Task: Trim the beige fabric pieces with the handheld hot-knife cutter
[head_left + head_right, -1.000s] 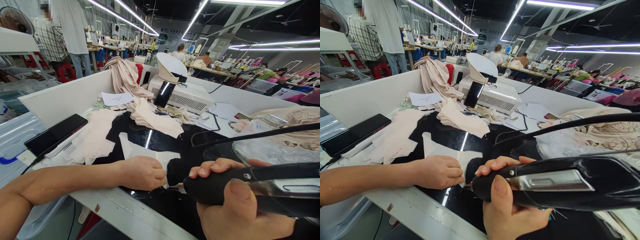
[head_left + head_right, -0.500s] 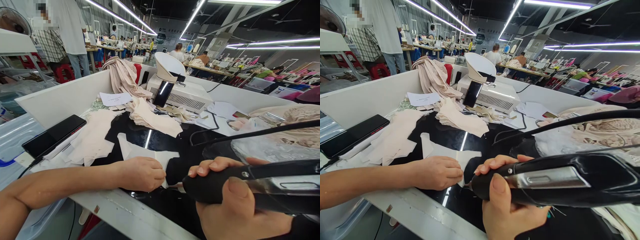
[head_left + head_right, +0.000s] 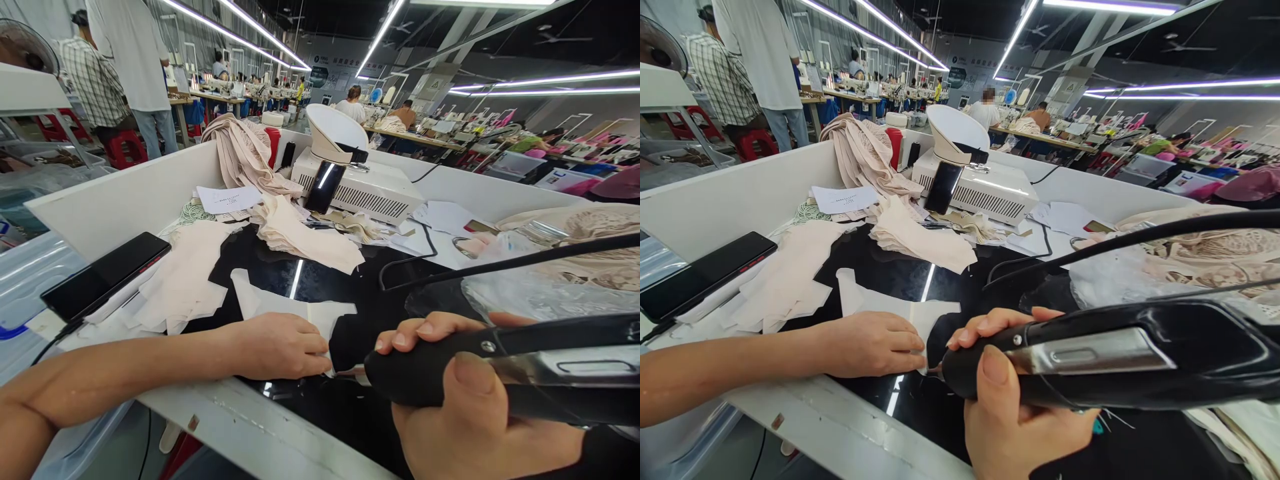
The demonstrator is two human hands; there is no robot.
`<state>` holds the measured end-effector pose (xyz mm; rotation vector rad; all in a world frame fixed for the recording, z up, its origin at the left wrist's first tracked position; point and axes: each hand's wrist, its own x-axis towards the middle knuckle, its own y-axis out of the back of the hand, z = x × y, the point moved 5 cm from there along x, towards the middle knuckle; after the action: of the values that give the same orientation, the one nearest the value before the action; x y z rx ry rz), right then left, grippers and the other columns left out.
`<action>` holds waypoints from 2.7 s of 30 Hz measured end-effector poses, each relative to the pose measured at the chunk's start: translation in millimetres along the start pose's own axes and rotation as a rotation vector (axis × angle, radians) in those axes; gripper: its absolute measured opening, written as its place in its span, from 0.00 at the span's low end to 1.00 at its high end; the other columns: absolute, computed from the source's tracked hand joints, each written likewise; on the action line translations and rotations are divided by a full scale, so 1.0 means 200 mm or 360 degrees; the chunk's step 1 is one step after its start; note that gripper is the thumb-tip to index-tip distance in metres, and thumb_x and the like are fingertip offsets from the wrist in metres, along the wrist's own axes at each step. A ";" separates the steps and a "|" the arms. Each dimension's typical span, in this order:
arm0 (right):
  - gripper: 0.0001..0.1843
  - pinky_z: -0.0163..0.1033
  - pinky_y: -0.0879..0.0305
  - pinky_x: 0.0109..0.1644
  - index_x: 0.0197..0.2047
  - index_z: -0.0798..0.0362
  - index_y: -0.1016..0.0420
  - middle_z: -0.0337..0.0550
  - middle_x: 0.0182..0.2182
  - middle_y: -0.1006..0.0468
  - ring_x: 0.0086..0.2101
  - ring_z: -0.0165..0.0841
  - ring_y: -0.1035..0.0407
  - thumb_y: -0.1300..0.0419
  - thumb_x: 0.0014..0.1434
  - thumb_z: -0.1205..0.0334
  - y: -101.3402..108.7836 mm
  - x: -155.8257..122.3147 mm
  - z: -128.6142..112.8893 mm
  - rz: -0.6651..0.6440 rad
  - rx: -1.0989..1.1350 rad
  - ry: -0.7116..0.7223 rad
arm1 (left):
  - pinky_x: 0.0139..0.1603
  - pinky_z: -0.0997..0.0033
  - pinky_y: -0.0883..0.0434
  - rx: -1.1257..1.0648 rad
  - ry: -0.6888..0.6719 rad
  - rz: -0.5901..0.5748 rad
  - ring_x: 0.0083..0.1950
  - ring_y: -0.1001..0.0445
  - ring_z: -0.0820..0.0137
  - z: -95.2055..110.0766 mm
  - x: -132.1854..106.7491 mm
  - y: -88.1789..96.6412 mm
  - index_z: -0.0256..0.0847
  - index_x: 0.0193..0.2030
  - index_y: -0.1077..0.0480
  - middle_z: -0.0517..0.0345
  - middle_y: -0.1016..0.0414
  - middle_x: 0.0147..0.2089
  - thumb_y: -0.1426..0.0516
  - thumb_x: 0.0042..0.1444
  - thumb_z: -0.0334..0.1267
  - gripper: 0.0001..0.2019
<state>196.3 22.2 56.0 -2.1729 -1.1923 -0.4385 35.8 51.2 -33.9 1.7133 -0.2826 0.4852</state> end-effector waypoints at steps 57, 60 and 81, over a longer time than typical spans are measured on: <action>0.22 0.41 0.21 0.27 0.53 0.43 0.22 0.32 0.32 0.18 0.24 0.34 0.24 0.19 0.63 0.52 0.02 -0.05 0.07 -0.0051 0.0018 -0.0007 | 0.69 0.67 0.20 -0.0301 0.0115 0.0117 0.61 0.14 0.63 -0.04 -0.04 0.03 0.35 0.61 0.20 0.47 0.12 0.59 0.51 0.85 0.28 0.17; 0.24 0.41 0.21 0.27 0.53 0.43 0.22 0.33 0.32 0.18 0.24 0.34 0.24 0.17 0.61 0.50 0.02 -0.06 0.05 -0.0060 0.0015 -0.0012 | 0.69 0.66 0.20 -0.0377 0.0156 0.0112 0.62 0.14 0.62 -0.05 -0.05 0.03 0.35 0.61 0.20 0.45 0.12 0.59 0.49 0.81 0.24 0.16; 0.23 0.43 0.22 0.30 0.42 0.45 0.27 0.31 0.31 0.19 0.24 0.35 0.25 0.19 0.55 0.49 0.24 0.17 0.02 0.0200 -0.0541 0.0109 | 0.60 0.60 0.18 -0.0449 0.0061 0.0028 0.50 0.14 0.61 -0.03 0.04 0.12 0.38 0.59 0.19 0.49 0.11 0.51 0.41 0.74 0.25 0.13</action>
<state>255.1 27.1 54.4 -2.4803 -0.9937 -0.6977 31.6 53.7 -8.1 1.4270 -0.3227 0.4671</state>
